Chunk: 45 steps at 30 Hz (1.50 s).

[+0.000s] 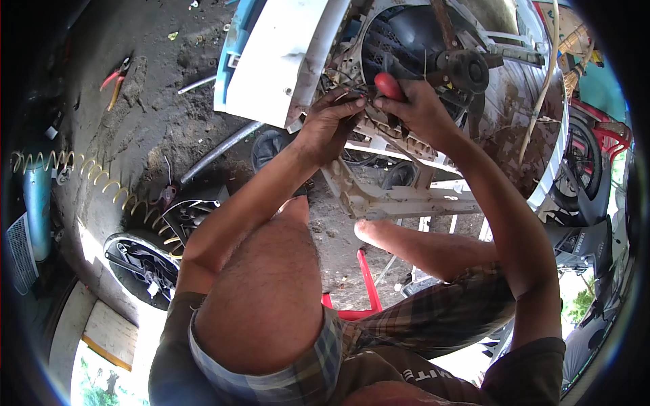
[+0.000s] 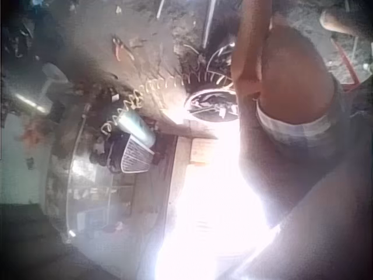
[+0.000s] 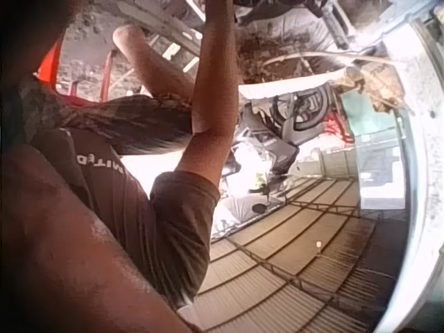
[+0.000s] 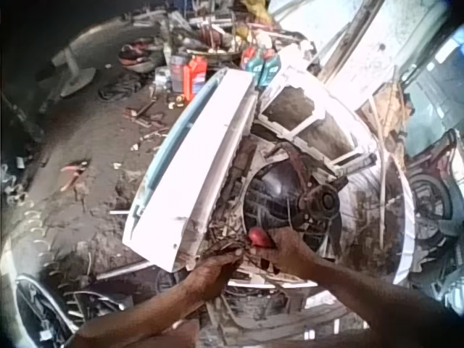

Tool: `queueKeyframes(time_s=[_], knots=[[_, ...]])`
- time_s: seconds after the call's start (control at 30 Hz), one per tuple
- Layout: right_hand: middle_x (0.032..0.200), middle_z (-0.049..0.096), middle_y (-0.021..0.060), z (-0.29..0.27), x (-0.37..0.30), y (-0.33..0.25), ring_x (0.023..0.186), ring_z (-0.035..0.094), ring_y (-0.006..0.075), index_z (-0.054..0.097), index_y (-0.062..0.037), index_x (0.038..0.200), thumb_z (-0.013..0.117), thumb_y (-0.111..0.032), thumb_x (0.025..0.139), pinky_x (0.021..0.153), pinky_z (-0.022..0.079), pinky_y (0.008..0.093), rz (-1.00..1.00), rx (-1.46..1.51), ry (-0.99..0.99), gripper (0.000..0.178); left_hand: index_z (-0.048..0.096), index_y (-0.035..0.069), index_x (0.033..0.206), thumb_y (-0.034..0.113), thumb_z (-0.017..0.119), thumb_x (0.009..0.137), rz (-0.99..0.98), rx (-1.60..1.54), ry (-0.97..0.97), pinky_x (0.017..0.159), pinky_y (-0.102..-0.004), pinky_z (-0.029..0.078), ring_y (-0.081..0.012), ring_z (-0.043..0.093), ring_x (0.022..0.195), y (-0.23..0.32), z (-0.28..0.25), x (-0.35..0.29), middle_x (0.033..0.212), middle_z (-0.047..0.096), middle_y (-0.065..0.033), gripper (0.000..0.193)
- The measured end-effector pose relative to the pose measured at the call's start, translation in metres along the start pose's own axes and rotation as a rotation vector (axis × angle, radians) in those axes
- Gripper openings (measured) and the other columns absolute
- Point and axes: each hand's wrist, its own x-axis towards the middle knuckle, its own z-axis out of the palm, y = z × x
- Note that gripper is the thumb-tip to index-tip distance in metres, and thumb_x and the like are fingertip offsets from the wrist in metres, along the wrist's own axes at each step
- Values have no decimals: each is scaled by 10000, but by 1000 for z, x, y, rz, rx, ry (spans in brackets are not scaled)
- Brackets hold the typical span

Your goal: The person disassembles an air cooler by removing the outer plastic frames by hand, then loosening screws and disconnecting internal components using a screwdriver and by hand.

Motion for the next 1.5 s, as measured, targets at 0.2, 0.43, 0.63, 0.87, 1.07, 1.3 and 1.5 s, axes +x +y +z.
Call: queueKeyframes(time_s=[0.2, 0.43, 0.63, 0.87, 1.07, 1.3, 1.5], knots=[[690, 684, 62, 16, -1, 3, 598, 638, 89, 713, 57, 1031, 775, -193, 945, 525, 483, 287, -107, 85, 17, 272, 601, 81, 1158, -25, 742, 941, 14, -24, 17, 1009, -294, 539, -180, 662, 1065, 0, 2, 1, 1111, 678, -54, 280], [698, 698, 59, 8, -4, -9, 546, 600, 86, 722, 47, 953, 781, -226, 951, 477, 436, 273, 101, 393, -21, 279, 610, 58, 1132, -19, 729, 954, 70, -9, 29, 1002, -295, 523, -174, 658, 1070, -2, 0, 2, 1109, 689, -64, 228], [692, 643, 12, 11, -1, 4, 571, 544, 62, 702, 30, 883, 758, -243, 976, 504, 404, 266, 136, 329, 69, 294, 580, 37, 1196, -6, 749, 941, 54, 45, 66, 1023, -319, 518, -193, 661, 1088, -3, 7, 0, 1118, 689, -77, 310], [665, 575, -19, 16, -2, -9, 559, 495, 61, 681, 26, 877, 743, -233, 984, 502, 384, 284, 152, 398, 122, 287, 593, 29, 1193, 5, 767, 926, 56, 46, 67, 1001, -337, 530, -201, 672, 1073, -2, 7, -3, 1087, 702, -80, 320], [633, 546, -20, 1, 2, -11, 537, 512, 87, 666, -24, 867, 745, -217, 978, 508, 400, 283, 276, 638, 75, 236, 663, 43, 1123, 52, 739, 969, 29, 116, -37, 872, -301, 536, -152, 661, 915, 3, 13, -7, 997, 704, -36, 172], [657, 500, -57, 0, -1, -18, 527, 445, 77, 636, -80, 922, 728, -193, 989, 512, 346, 243, 336, 813, 45, 160, 677, 47, 1098, 129, 730, 996, -7, 52, -72, 860, -272, 545, -138, 653, 898, 2, 3, -1, 991, 696, -27, 141], [628, 478, -90, -5, 3, -14, 527, 436, 49, 631, -101, 935, 725, -204, 995, 527, 354, 243, 368, 885, -10, 151, 687, 46, 1089, 155, 733, 995, -16, 36, 3, 850, -231, 591, -126, 682, 927, 3, 7, 0, 993, 710, -32, 151]])
